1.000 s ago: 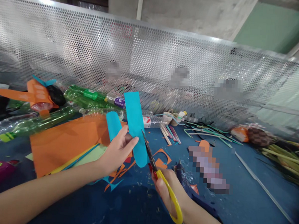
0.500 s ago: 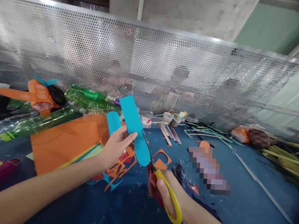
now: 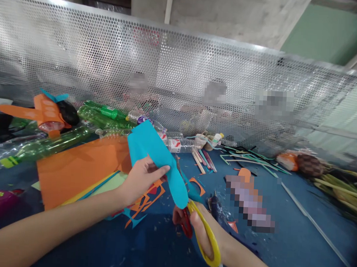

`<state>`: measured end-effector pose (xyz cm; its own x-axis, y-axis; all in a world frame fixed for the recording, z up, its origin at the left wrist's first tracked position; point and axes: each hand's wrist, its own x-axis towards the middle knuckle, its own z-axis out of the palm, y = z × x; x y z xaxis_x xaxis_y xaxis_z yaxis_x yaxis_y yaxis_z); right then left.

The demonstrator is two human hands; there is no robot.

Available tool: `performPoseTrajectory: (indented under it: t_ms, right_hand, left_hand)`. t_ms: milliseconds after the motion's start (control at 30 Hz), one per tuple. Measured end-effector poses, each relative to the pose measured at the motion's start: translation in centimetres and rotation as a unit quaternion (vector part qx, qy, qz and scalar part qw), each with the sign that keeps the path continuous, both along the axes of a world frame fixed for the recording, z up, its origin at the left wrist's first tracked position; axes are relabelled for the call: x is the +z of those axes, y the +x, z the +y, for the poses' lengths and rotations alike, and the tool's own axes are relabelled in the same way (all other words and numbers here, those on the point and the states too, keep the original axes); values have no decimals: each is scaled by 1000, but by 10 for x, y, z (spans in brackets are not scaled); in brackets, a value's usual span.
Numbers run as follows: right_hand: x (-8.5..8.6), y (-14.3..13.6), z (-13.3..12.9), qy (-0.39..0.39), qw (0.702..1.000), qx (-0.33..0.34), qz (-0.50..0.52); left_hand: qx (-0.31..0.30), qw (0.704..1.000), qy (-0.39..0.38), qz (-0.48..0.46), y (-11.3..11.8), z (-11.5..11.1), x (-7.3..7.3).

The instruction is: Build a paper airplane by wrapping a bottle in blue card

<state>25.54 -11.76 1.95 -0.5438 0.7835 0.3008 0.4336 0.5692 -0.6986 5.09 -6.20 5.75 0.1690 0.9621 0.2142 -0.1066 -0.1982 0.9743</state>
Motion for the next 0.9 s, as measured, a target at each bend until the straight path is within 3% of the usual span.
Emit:
performPoseTrajectory:
  t_ms: [267, 900]
  right_hand:
    - [12, 0, 1, -35, 999, 8, 12]
    - [9, -4, 4, -9, 1000, -2, 14]
  left_hand:
    - [-14, 998, 48, 36, -1, -2, 0]
    - [-64, 996, 36, 55, -4, -1, 4]
